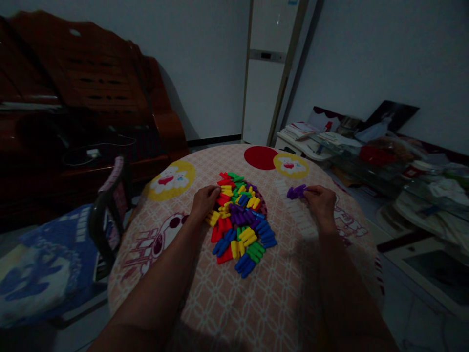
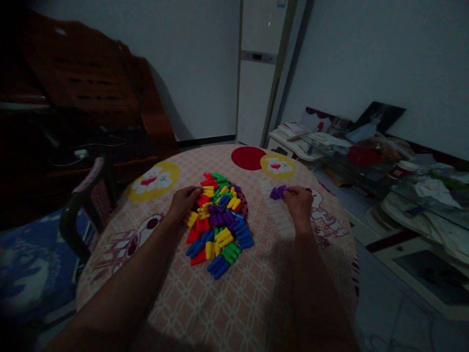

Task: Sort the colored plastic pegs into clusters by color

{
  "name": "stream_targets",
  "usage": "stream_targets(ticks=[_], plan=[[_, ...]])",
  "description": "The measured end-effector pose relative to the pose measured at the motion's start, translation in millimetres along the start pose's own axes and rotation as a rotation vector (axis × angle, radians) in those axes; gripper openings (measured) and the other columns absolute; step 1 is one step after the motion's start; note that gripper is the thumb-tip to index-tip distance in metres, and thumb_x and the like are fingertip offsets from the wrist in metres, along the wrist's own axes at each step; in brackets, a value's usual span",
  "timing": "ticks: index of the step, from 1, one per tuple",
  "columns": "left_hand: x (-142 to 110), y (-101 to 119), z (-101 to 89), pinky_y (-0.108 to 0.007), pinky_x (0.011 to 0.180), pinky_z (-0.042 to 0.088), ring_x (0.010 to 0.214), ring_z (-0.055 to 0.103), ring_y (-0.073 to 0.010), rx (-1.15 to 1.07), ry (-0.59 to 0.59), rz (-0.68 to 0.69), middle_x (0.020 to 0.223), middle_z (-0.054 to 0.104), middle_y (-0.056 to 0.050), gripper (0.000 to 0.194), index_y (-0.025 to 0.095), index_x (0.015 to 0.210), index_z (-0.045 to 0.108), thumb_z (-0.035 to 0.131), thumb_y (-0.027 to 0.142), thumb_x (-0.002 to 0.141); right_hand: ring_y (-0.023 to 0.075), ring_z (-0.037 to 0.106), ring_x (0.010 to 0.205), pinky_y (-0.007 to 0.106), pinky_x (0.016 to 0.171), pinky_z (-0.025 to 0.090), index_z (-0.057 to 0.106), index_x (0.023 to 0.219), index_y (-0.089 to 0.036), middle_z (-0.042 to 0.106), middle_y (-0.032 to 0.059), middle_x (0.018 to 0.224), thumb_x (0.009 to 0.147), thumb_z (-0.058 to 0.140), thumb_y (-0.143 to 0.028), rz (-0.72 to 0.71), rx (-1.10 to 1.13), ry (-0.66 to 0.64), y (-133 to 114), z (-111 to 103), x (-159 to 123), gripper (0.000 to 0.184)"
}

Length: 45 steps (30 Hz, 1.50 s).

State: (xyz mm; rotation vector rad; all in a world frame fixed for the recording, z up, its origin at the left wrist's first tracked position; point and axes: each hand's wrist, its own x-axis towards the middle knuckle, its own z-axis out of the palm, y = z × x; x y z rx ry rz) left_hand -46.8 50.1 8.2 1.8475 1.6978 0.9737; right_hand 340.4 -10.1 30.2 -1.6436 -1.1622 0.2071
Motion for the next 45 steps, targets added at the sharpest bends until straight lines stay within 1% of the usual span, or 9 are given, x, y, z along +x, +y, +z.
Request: stream_targets(ticks=[3,5,13,24,29,34,40,42,45], plan=[[0.2,-0.4,0.0,-0.032,0.087,0.051,0.094,0.069,-0.0236,-0.006,0.001,-0.006,0.105,0.079,-0.009,0.044,0.016,0.111,0.078,0.049,0.040,0.090,0.0239,0.068,0.065,0.034,0.064,0.053,0.076,0.082,-0.015,0.074,0.0095,0.072,0.072,0.062,-0.035,-0.028,-0.136,0.165,7.3,-1.5,-0.4,0.027],[0.3,-0.8,0.0,-0.032,0.087,0.051,0.094,0.069,-0.0238,-0.015,0.000,-0.001,0.106,0.079,-0.009,0.044,0.016,0.112,0.078,0.049,0.040,0.090,0.0245,0.069,0.072,0.035,0.070,0.054,0.076,0.085,-0.014,0.076,0.0118,0.078,0.074,0.059,-0.033,-0.075,-0.204,0.210,10.6,1.0,-3.1,0.027],[1.2,-3.2,2.0,-0.032,0.089,0.051,0.096,0.069,-0.0239,-0.010,0.014,0.015,0.107,0.079,-0.009,0.043,0.017,0.111,0.079,0.049,0.040,0.090,0.0274,0.072,0.085,0.039,0.084,0.054,0.078,0.093,-0.013,0.078,0.0168,0.095,0.076,0.054,-0.024,-0.138,-0.350,0.005,28.8,14.2,-6.6,0.031],[1.3,-1.9,1.4,-0.031,0.090,0.051,0.094,0.069,-0.0230,0.013,0.012,0.024,0.106,0.079,-0.008,0.042,0.017,0.109,0.079,0.049,0.040,0.089,0.0284,0.072,0.089,0.040,0.087,0.054,0.078,0.098,-0.013,0.078,0.0154,0.097,0.074,0.057,-0.023,-0.103,-0.309,-0.007,35.3,19.8,1.4,0.034],[1.5,-1.1,1.3,-0.031,0.089,0.051,0.094,0.069,-0.0231,0.024,0.010,0.011,0.105,0.079,-0.008,0.042,0.016,0.108,0.079,0.049,0.039,0.089,0.0275,0.071,0.085,0.040,0.085,0.055,0.078,0.094,-0.014,0.078,0.0145,0.092,0.073,0.054,-0.023,-0.092,-0.254,-0.012,28.2,20.6,1.4,0.033],[1.0,-1.7,1.6,-0.031,0.089,0.051,0.094,0.069,-0.0227,0.003,0.011,0.006,0.105,0.079,-0.008,0.042,0.018,0.108,0.078,0.049,0.040,0.089,0.0282,0.072,0.091,0.042,0.091,0.054,0.078,0.100,-0.014,0.078,0.0150,0.099,0.073,0.054,-0.022,-0.081,-0.235,-0.037,18.0,18.9,0.4,0.037],[0.4,-2.0,2.1,-0.032,0.089,0.051,0.094,0.069,-0.0231,-0.015,0.009,-0.004,0.106,0.079,-0.008,0.041,0.018,0.109,0.078,0.050,0.040,0.090,0.0275,0.071,0.093,0.040,0.089,0.054,0.077,0.103,-0.011,0.078,0.0172,0.102,0.078,0.051,-0.024,-0.126,-0.190,0.065,-11.1,12.9,-5.9,0.039],[0.4,-1.7,2.2,-0.032,0.089,0.051,0.095,0.069,-0.0230,-0.018,0.011,-0.011,0.105,0.079,-0.008,0.040,0.018,0.109,0.078,0.050,0.039,0.090,0.0257,0.071,0.085,0.037,0.081,0.055,0.078,0.096,-0.014,0.078,0.0131,0.093,0.080,0.054,-0.030,-0.152,-0.130,-0.023,-30.8,15.2,-13.0,0.032],[0.3,-1.3,2.4,-0.031,0.089,0.052,0.096,0.070,-0.0232,-0.023,0.016,-0.008,0.106,0.079,-0.008,0.040,0.018,0.110,0.078,0.051,0.039,0.090,0.0213,0.070,0.075,0.030,0.072,0.052,0.077,0.085,-0.017,0.077,0.0067,0.082,0.083,0.059,-0.033,-0.233,-0.053,-0.351,-63.3,28.1,-33.6,0.024]])
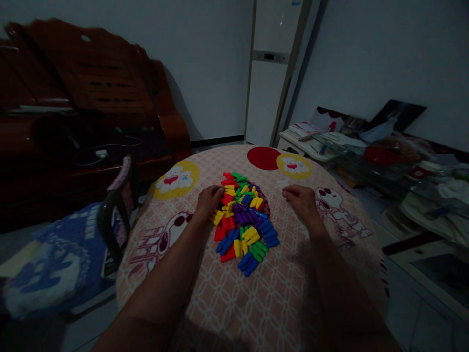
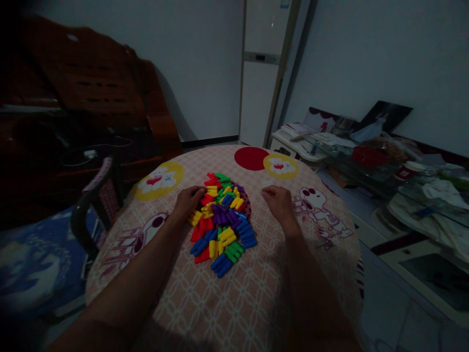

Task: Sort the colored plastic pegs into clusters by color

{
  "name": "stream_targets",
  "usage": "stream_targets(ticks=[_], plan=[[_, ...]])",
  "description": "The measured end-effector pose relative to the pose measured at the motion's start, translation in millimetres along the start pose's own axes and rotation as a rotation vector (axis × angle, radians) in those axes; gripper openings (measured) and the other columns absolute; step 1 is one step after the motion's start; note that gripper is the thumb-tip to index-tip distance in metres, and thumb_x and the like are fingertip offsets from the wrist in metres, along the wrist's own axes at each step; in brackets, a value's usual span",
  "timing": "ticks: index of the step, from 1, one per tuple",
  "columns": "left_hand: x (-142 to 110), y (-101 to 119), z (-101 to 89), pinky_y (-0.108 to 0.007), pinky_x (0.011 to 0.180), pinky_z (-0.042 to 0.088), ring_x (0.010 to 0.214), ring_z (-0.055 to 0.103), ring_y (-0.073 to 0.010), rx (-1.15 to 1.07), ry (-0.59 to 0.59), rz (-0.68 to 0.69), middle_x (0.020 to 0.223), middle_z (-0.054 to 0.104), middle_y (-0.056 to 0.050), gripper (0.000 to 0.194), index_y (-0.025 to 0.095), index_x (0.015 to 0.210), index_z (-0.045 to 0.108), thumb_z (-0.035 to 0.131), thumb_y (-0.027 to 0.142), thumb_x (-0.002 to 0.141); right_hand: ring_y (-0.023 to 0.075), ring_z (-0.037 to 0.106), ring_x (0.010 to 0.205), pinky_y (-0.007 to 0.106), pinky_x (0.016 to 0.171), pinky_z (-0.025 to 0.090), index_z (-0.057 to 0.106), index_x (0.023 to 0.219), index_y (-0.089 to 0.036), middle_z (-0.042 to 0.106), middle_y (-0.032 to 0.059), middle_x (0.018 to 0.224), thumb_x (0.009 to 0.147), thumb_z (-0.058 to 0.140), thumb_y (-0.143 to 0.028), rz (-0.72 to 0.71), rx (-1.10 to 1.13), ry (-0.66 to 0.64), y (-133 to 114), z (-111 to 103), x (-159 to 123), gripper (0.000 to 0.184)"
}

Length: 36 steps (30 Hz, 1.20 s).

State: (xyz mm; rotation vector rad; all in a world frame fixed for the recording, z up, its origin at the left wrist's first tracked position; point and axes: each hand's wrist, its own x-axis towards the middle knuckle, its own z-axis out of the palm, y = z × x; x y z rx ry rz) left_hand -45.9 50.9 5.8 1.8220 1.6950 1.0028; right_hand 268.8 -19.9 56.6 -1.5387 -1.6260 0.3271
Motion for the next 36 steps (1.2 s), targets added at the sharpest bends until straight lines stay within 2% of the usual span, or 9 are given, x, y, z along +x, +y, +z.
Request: stream_targets(ticks=[4,7,10,14,18,24,27,31,36], plan=[[0.3,0.2,0.4,-0.032,0.091,0.052,0.099,0.070,-0.0242,-0.009,-0.014,0.026,0.111,0.078,-0.011,0.042,0.015,0.111,0.077,0.050,0.039,0.091,0.0207,0.071,0.084,0.028,0.075,0.048,0.078,0.095,-0.021,0.079,0.0052,0.089,0.089,0.064,-0.034,-0.171,-0.158,-0.392,-36.9,34.7,-20.5,0.020],[0.5,0.4,0.6,-0.032,0.092,0.051,0.101,0.070,-0.0242,-0.004,-0.014,0.023,0.112,0.077,-0.011,0.042,0.014,0.111,0.077,0.050,0.039,0.091,0.0247,0.072,0.094,0.030,0.079,0.047,0.074,0.113,-0.024,0.078,0.0086,0.098,0.087,0.070,-0.041,-0.232,-0.437,-0.508,-47.5,52.3,-34.1,0.031],[0.1,1.1,0.0,-0.032,0.093,0.051,0.102,0.069,-0.0239,0.005,-0.014,0.015,0.113,0.077,-0.010,0.041,0.015,0.111,0.077,0.050,0.039,0.091,0.0264,0.071,0.096,0.030,0.078,0.047,0.070,0.118,-0.022,0.077,0.0109,0.101,0.089,0.068,-0.044,-0.249,-0.553,-0.540,-50.3,55.9,-38.9,0.036],[-0.7,1.3,-1.2,-0.032,0.090,0.051,0.098,0.069,-0.0235,0.010,-0.015,0.013,0.111,0.078,-0.009,0.042,0.017,0.112,0.077,0.050,0.040,0.091,0.0245,0.071,0.087,0.029,0.072,0.046,0.071,0.103,-0.021,0.077,0.0099,0.092,0.092,0.062,-0.047,-0.205,-0.512,-0.488,-50.4,49.9,-34.5,0.030],[-0.1,-0.4,-0.8,-0.032,0.087,0.052,0.094,0.069,-0.0237,0.011,-0.013,0.017,0.106,0.078,-0.010,0.043,0.016,0.113,0.078,0.050,0.040,0.090,0.0185,0.069,0.073,0.027,0.067,0.046,0.066,0.087,-0.020,0.073,0.0051,0.078,0.096,0.049,-0.042,-0.140,-0.203,-0.290,-41.0,39.1,-23.0,0.029],[1.2,-1.0,0.7,-0.032,0.088,0.051,0.095,0.069,-0.0229,0.009,-0.006,0.006,0.106,0.079,-0.008,0.042,0.018,0.111,0.078,0.050,0.040,0.089,0.0165,0.066,0.054,0.023,0.047,0.047,0.064,0.087,-0.019,0.067,-0.0001,0.064,0.080,0.063,-0.047,0.165,0.214,-0.055,-1.8,3.1,-1.3,0.029],[1.4,-0.2,0.5,-0.032,0.089,0.051,0.096,0.069,-0.0231,0.022,-0.006,0.004,0.108,0.078,-0.008,0.042,0.017,0.111,0.078,0.050,0.040,0.089,0.0188,0.065,0.054,0.027,0.049,0.048,0.072,0.090,-0.016,0.069,0.0029,0.065,0.074,0.068,-0.043,0.173,0.110,0.048,21.3,-22.9,4.7,0.032],[1.7,-0.1,0.3,-0.032,0.089,0.051,0.096,0.069,-0.0232,0.027,-0.008,0.014,0.109,0.078,-0.009,0.042,0.017,0.111,0.078,0.049,0.039,0.090,0.0261,0.070,0.072,0.036,0.068,0.052,0.078,0.081,-0.015,0.074,0.0111,0.073,0.071,0.068,-0.029,0.095,-0.270,0.122,43.4,-47.9,5.6,0.019],[2.3,-1.2,0.3,-0.031,0.087,0.051,0.094,0.069,-0.0226,0.045,-0.012,0.006,0.105,0.079,-0.008,0.042,0.018,0.111,0.078,0.049,0.039,0.090,0.0275,0.072,0.084,0.036,0.080,0.051,0.079,0.081,-0.017,0.079,0.0131,0.086,0.067,0.063,-0.015,0.081,-0.511,0.087,59.8,-46.3,3.7,0.021]])
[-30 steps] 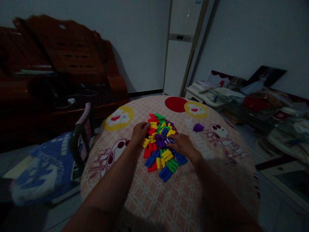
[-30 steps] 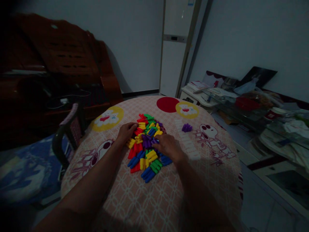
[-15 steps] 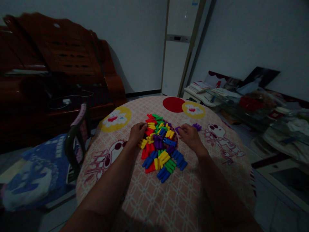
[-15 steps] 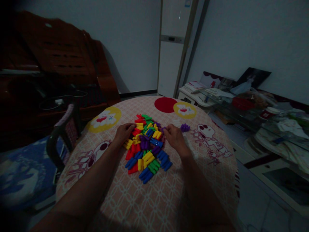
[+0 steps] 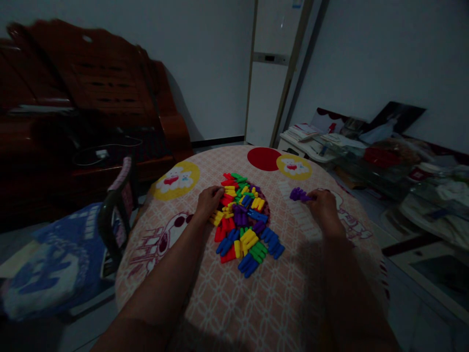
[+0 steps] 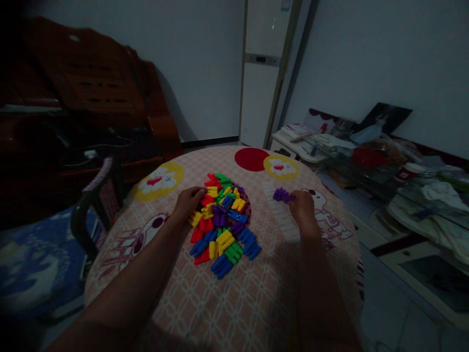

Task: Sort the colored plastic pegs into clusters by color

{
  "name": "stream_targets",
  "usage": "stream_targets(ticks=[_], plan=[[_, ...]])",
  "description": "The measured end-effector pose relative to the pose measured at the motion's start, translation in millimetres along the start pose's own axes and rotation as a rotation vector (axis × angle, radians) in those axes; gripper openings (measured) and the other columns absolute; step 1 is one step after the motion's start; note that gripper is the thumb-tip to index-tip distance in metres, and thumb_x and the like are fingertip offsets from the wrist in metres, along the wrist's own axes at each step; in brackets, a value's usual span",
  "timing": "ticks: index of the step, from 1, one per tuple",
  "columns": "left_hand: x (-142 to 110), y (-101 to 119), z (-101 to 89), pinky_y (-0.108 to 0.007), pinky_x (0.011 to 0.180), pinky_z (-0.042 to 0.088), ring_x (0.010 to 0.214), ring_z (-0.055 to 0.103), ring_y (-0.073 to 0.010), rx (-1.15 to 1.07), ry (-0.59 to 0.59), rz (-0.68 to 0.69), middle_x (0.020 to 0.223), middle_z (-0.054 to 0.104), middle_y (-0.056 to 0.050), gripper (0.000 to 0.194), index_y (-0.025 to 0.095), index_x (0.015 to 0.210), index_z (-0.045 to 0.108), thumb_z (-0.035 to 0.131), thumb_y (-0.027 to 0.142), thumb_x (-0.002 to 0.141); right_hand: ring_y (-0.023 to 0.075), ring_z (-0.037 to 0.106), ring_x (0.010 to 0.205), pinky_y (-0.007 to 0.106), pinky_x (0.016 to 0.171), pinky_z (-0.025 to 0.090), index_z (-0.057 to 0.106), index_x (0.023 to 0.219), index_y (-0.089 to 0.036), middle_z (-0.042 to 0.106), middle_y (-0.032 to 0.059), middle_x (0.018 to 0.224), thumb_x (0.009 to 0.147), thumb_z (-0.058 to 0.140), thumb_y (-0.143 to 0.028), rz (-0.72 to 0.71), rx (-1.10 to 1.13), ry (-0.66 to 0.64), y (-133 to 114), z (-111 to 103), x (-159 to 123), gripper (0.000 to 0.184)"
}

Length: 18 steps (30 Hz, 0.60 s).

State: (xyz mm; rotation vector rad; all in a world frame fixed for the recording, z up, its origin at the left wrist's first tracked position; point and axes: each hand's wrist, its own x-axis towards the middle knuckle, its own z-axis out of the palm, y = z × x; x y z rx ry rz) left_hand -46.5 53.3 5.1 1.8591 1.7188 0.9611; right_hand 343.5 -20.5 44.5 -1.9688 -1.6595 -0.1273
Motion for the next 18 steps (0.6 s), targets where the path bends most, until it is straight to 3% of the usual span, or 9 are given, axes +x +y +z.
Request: stream_targets(ticks=[6,18], plan=[[0.0,-0.6,0.1,-0.031,0.087,0.051,0.094,0.068,-0.0228,0.002,0.005,0.009,0.104,0.079,-0.008,0.041,0.018,0.111,0.078,0.049,0.039,0.090,0.0272,0.072,0.082,0.036,0.081,0.052,0.081,0.082,-0.018,0.079,0.0125,0.087,0.068,0.058,-0.015,-0.033,0.025,-0.012,5.9,15.9,0.6,0.027],[-1.2,1.1,-0.6,-0.033,0.091,0.051,0.100,0.069,-0.0244,-0.015,-0.002,0.018,0.111,0.078,-0.010,0.043,0.017,0.112,0.078,0.049,0.040,0.091,0.0276,0.071,0.087,0.038,0.085,0.052,0.078,0.095,-0.012,0.077,0.0163,0.095,0.072,0.054,-0.015,-0.021,0.057,0.080,5.3,18.0,-1.0,0.034]])
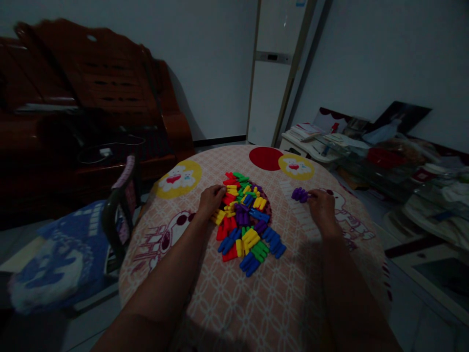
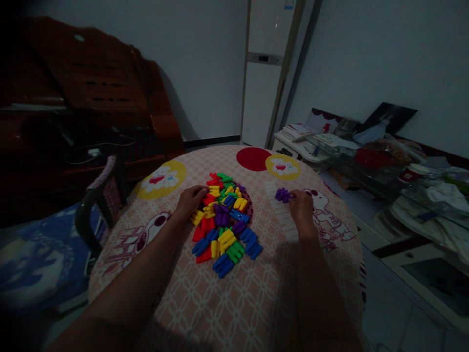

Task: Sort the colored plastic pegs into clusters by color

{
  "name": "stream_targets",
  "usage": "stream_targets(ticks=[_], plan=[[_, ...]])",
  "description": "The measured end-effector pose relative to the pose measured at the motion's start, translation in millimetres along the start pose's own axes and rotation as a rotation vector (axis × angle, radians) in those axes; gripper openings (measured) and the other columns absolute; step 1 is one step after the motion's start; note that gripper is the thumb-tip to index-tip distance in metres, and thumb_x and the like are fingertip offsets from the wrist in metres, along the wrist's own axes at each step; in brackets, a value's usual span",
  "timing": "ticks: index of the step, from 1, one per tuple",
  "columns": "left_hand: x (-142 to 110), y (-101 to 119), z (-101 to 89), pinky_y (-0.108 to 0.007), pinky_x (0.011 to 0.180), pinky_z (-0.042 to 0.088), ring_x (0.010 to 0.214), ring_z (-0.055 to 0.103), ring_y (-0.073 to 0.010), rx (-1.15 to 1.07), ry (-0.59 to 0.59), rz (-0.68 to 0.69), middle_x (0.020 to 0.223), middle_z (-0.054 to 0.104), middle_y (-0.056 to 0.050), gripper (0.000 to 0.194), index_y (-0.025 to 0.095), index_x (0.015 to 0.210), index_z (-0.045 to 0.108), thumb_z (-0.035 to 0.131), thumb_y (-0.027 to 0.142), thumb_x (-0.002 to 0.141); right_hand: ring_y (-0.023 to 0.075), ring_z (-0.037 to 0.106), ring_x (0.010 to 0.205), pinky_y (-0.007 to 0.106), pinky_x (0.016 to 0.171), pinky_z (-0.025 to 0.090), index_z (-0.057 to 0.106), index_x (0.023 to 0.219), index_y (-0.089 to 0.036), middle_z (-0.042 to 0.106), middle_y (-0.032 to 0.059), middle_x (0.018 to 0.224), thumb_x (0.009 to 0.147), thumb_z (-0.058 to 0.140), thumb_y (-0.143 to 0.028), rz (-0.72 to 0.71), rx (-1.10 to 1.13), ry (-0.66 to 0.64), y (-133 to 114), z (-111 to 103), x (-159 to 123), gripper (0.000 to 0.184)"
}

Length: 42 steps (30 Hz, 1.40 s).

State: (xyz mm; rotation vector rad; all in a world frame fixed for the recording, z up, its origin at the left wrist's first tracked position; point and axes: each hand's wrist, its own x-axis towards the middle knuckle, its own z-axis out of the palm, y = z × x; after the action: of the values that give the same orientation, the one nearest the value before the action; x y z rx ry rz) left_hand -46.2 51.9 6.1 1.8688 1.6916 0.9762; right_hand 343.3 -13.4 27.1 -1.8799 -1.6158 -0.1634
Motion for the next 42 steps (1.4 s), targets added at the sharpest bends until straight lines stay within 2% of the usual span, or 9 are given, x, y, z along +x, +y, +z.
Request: stream_targets(ticks=[4,6,12,17,26,30,35,38,42], plan=[[-1.2,1.6,-0.2,-0.033,0.093,0.050,0.102,0.069,-0.0244,-0.007,0.006,0.005,0.112,0.077,-0.009,0.041,0.017,0.112,0.077,0.049,0.038,0.091,0.0286,0.069,0.089,0.041,0.087,0.051,0.078,0.096,-0.011,0.076,0.0181,0.095,0.072,0.054,-0.016,0.007,0.026,0.085,-19.3,-11.7,1.4,0.034],[-1.1,2.0,0.4,-0.033,0.092,0.050,0.101,0.068,-0.0242,-0.008,0.007,0.001,0.112,0.077,-0.009,0.041,0.017,0.112,0.077,0.049,0.038,0.091,0.0266,0.069,0.086,0.039,0.085,0.051,0.078,0.094,-0.013,0.076,0.0151,0.093,0.075,0.055,-0.019,-0.031,0.123,0.023,-40.3,-19.9,0.1,0.030],[0.0,1.2,2.1,-0.031,0.087,0.051,0.094,0.068,-0.0226,-0.023,0.000,-0.016,0.107,0.078,-0.009,0.041,0.016,0.112,0.077,0.050,0.038,0.091,0.0175,0.065,0.071,0.026,0.067,0.045,0.080,0.095,-0.017,0.074,0.0033,0.079,0.080,0.063,-0.024,-0.295,0.330,-0.715,-121.8,-25.2,-25.1,0.024],[-1.0,1.6,0.8,-0.031,0.088,0.051,0.096,0.068,-0.0225,-0.020,0.012,-0.003,0.107,0.078,-0.008,0.039,0.017,0.111,0.078,0.051,0.037,0.091,0.0207,0.069,0.088,0.025,0.070,0.041,0.079,0.102,-0.025,0.077,0.0027,0.092,0.077,0.073,-0.024,-0.472,0.069,-0.894,-148.9,-6.9,-47.9,0.025],[-1.4,2.2,-0.1,-0.031,0.087,0.051,0.093,0.068,-0.0218,-0.021,0.003,-0.008,0.106,0.078,-0.008,0.040,0.017,0.111,0.077,0.051,0.038,0.090,0.0171,0.065,0.072,0.026,0.065,0.040,0.074,0.082,-0.019,0.073,0.0034,0.075,0.081,0.071,-0.033,-0.191,0.228,-0.487,-122.0,-10.4,-27.7,0.015],[-0.4,1.4,0.4,-0.031,0.088,0.051,0.095,0.068,-0.0225,-0.011,0.004,-0.012,0.108,0.078,-0.009,0.041,0.016,0.112,0.077,0.050,0.039,0.090,0.0179,0.063,0.060,0.028,0.060,0.044,0.069,0.073,-0.018,0.070,0.0031,0.065,0.078,0.068,-0.042,0.079,0.389,-0.121,-81.9,-13.2,-8.2,0.024],[-0.5,0.4,0.9,-0.031,0.088,0.051,0.097,0.069,-0.0229,-0.011,0.009,-0.002,0.109,0.078,-0.009,0.041,0.016,0.111,0.078,0.050,0.039,0.091,0.0223,0.064,0.064,0.034,0.066,0.047,0.067,0.072,-0.018,0.069,0.0072,0.067,0.076,0.064,-0.040,0.312,0.217,0.306,-22.3,-18.0,5.0,0.023],[-0.6,-0.1,1.4,-0.031,0.088,0.051,0.096,0.069,-0.0230,-0.014,0.010,-0.003,0.109,0.078,-0.009,0.042,0.016,0.112,0.078,0.049,0.039,0.091,0.0240,0.064,0.069,0.036,0.071,0.048,0.067,0.072,-0.017,0.071,0.0097,0.071,0.075,0.061,-0.037,0.356,0.119,0.332,1.3,-8.9,2.7,0.021],[0.1,-0.6,2.0,-0.032,0.089,0.051,0.098,0.069,-0.0237,0.001,0.005,0.003,0.111,0.078,-0.010,0.042,0.016,0.112,0.077,0.049,0.038,0.091,0.0252,0.065,0.069,0.036,0.071,0.048,0.069,0.071,-0.017,0.071,0.0118,0.069,0.076,0.060,-0.037,0.322,0.083,0.194,16.4,10.4,-2.3,0.023]])
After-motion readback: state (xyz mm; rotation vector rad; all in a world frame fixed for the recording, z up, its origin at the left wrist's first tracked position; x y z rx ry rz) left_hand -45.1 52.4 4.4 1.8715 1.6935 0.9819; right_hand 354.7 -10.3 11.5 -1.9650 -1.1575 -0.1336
